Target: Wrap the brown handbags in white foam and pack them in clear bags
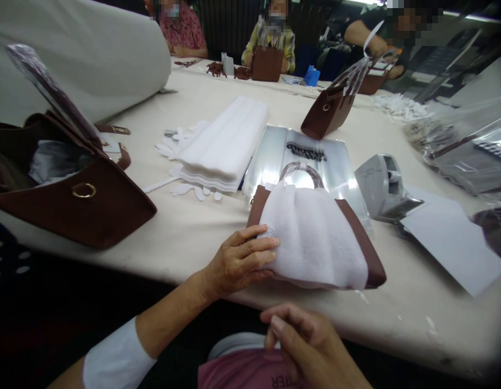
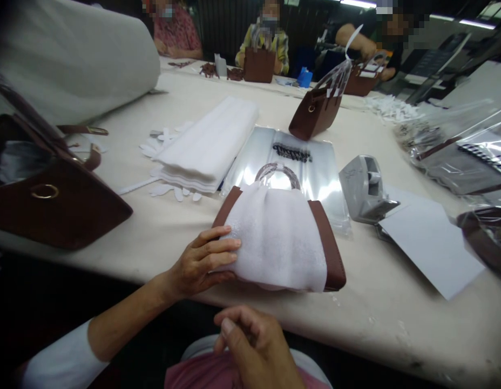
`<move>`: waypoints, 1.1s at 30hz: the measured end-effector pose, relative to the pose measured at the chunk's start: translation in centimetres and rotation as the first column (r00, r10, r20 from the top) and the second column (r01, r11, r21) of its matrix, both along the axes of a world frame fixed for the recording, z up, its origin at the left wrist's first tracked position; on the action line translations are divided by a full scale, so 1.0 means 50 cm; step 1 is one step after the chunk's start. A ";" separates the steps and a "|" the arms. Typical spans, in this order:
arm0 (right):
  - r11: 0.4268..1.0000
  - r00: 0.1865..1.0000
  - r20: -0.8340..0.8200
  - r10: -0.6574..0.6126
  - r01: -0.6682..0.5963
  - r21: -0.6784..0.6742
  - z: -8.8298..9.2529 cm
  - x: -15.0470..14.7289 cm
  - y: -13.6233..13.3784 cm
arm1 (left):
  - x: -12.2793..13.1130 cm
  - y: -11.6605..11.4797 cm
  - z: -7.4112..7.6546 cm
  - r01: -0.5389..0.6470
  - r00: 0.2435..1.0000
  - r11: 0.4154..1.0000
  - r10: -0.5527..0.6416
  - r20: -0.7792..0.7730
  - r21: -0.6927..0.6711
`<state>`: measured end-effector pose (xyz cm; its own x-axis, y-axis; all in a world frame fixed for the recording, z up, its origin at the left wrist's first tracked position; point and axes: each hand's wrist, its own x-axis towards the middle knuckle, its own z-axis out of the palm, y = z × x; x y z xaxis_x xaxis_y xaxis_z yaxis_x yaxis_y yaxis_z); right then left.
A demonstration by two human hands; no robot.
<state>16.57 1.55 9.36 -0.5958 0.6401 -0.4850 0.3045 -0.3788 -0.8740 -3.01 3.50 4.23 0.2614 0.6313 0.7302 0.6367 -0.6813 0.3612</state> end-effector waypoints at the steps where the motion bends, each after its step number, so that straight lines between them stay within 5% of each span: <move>1: 0.959 0.997 0.010 0.082 -0.082 0.270 0.029 0.011 0.014 | -0.002 0.000 -0.001 0.003 1.000 1.000 -0.003 -0.014 0.008; 2: 0.826 0.991 0.026 0.128 -0.121 0.550 0.058 0.019 0.031 | -0.004 0.000 -0.001 0.004 1.000 1.000 -0.004 -0.026 0.014; 3: 0.618 0.989 0.043 0.144 -0.124 0.776 0.083 0.023 0.049 | -0.004 0.001 -0.002 0.003 0.999 1.000 -0.002 -0.037 0.022; 5: 0.200 0.986 0.088 0.138 -0.115 0.973 0.107 0.020 0.082 | -0.005 0.002 -0.002 -0.004 0.998 0.999 0.007 -0.063 0.042; 6: 0.057 0.982 0.135 0.130 -0.143 0.988 0.102 0.013 0.095 | -0.005 0.002 -0.003 -0.011 0.997 0.998 0.015 -0.072 0.054; 8: -0.128 0.957 0.271 0.104 -0.257 0.958 0.063 -0.003 0.109 | -0.005 0.003 -0.004 -0.027 0.997 0.997 0.032 -0.073 0.076; 11: -0.287 0.884 0.467 -0.014 -0.451 0.845 -0.021 -0.022 0.107 | -0.005 0.000 -0.006 -0.063 0.995 0.996 0.067 -0.067 0.060; 14: -0.305 0.844 0.532 -0.072 -0.527 0.794 -0.046 -0.023 0.099 | -0.003 -0.002 -0.006 -0.091 0.991 0.996 0.093 -0.097 0.017; 18: -0.217 0.813 0.574 0.092 -0.546 0.809 -0.003 -0.002 0.109 | -0.001 -0.005 -0.005 -0.097 0.990 0.994 0.101 -0.096 0.053; 23: -0.407 0.874 0.480 -0.069 -0.464 0.787 -0.031 0.018 0.140 | -0.006 -0.017 0.031 -0.125 0.966 0.992 0.116 -0.229 -0.025; 27: -0.422 0.902 0.431 -0.032 -0.403 0.812 -0.066 0.006 0.146 | 0.016 -0.009 0.101 -0.155 0.960 0.985 0.132 -0.245 -0.077; 30: -0.364 0.934 0.354 0.057 -0.311 0.878 -0.047 0.008 0.147 | 0.056 0.021 0.122 -0.191 0.958 0.982 0.184 -0.218 -0.011; 32: -0.228 0.930 0.282 0.235 -0.229 0.946 -0.008 0.026 0.160 | 0.081 0.043 0.111 -0.231 0.934 0.972 0.233 -0.271 0.041; 33: -0.110 0.924 0.216 0.315 -0.190 0.976 0.018 0.038 0.172 | 0.089 0.052 0.102 -0.253 0.908 0.964 0.264 -0.326 0.076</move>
